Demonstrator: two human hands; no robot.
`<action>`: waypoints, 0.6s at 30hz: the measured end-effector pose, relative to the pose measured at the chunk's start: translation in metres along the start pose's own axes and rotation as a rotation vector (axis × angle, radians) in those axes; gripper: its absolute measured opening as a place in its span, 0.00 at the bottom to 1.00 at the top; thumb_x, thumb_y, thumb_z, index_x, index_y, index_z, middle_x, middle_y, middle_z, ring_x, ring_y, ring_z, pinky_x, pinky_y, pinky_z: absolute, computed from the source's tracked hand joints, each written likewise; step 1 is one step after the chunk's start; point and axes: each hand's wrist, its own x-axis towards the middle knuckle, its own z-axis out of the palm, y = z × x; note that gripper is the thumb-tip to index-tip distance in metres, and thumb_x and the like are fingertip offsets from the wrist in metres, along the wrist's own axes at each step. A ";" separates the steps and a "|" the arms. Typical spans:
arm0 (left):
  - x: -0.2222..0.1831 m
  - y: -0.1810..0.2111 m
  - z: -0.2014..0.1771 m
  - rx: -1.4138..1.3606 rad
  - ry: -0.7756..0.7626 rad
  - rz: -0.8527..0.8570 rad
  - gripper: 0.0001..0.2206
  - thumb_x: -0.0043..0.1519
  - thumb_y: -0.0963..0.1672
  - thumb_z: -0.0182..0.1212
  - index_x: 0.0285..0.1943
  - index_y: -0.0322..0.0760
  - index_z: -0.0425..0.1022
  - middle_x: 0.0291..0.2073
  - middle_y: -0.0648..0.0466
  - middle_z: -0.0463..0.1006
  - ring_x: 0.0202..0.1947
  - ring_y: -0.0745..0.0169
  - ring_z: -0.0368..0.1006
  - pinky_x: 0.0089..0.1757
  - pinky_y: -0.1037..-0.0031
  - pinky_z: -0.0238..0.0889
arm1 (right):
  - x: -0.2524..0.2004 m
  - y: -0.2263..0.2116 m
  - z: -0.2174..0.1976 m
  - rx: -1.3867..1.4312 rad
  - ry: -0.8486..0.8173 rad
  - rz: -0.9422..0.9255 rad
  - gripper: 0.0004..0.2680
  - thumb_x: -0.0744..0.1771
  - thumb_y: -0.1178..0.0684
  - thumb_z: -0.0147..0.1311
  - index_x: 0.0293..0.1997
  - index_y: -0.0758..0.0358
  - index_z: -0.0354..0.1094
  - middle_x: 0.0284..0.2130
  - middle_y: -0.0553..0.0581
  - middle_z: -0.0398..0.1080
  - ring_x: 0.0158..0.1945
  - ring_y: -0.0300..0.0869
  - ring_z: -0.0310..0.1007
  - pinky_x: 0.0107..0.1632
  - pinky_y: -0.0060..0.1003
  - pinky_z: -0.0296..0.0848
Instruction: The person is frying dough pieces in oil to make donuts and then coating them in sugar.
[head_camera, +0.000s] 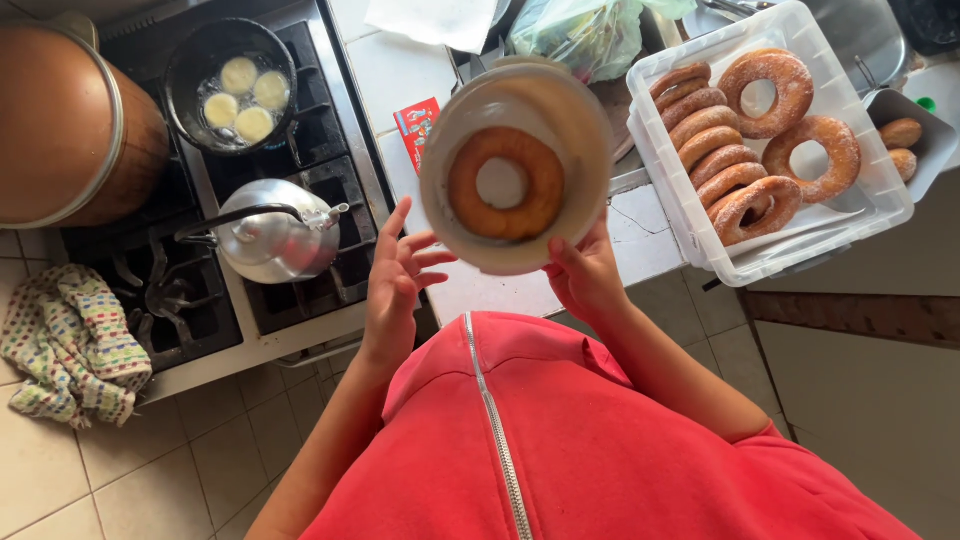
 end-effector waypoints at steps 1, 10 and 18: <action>0.000 0.001 0.004 0.000 0.001 -0.002 0.55 0.57 0.69 0.55 0.85 0.37 0.40 0.62 0.45 0.70 0.57 0.59 0.71 0.53 0.67 0.67 | 0.000 -0.005 0.011 0.001 0.002 0.002 0.29 0.71 0.58 0.62 0.79 0.52 0.41 0.65 0.59 0.61 0.63 0.47 0.64 0.61 0.45 0.67; 0.002 -0.043 -0.002 -0.089 0.035 -0.046 0.42 0.67 0.58 0.65 0.80 0.29 0.49 0.65 0.43 0.67 0.64 0.58 0.66 0.60 0.63 0.62 | 0.000 -0.016 0.021 -0.081 -0.100 0.134 0.33 0.68 0.51 0.63 0.79 0.43 0.36 0.65 0.55 0.61 0.57 0.40 0.72 0.51 0.38 0.76; 0.007 -0.106 -0.023 -0.154 0.355 -0.471 0.39 0.64 0.62 0.46 0.77 0.38 0.49 0.64 0.41 0.69 0.56 0.53 0.73 0.51 0.64 0.67 | 0.004 -0.008 -0.019 -0.324 0.339 0.395 0.17 0.69 0.55 0.53 0.65 0.52 0.52 0.47 0.56 0.71 0.39 0.42 0.80 0.41 0.39 0.82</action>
